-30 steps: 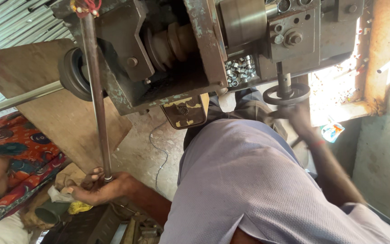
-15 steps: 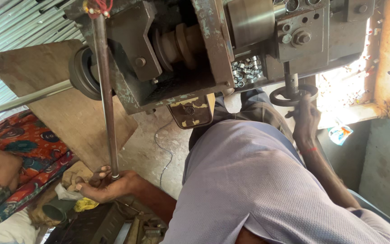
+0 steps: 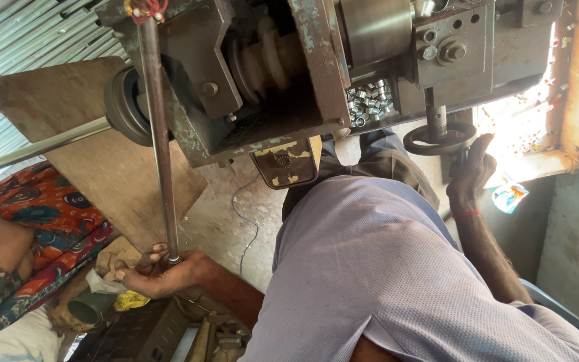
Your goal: The person operates a metalworking machine by pulling a lever with their left hand and turning a handwheel with their right hand to process small metal nuts.
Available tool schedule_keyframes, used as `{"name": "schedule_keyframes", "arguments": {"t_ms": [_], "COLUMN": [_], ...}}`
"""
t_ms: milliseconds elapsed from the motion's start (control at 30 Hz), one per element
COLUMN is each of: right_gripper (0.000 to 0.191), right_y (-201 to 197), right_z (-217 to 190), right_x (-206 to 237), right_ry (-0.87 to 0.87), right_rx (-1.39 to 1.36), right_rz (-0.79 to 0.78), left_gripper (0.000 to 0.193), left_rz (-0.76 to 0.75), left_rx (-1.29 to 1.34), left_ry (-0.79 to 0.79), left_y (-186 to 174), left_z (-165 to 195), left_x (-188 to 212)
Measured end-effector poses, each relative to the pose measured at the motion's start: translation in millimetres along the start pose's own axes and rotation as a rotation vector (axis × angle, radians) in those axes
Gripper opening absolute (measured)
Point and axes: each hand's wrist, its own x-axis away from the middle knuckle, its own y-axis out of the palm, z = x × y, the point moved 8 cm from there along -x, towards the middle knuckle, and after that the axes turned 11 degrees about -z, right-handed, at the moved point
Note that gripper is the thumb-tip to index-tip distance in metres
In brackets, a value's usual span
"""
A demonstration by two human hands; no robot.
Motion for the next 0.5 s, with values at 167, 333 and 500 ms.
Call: {"name": "schedule_keyframes", "arguments": {"t_ms": [167, 333, 500], "right_gripper": [0.069, 0.042, 0.03], "right_y": [9.6, 81.5, 36.7], "right_z": [-5.4, -10.3, -19.1], "right_x": [12.3, 12.7, -23.1], "right_ry": [0.033, -0.115, -0.03], "right_rx": [0.192, 0.679, 0.756], "right_rz": [-0.006, -0.461, -0.362], "left_gripper": [0.052, 0.045, 0.043], "left_rz": [-0.134, -0.144, -0.25], "left_rx": [-0.367, -0.15, -0.381], "left_ry": [0.333, 0.314, 0.438], "left_y": [9.3, 0.2, 7.9], "left_z": [23.2, 7.3, 15.8], "left_x": [5.0, 4.6, 10.4]}}
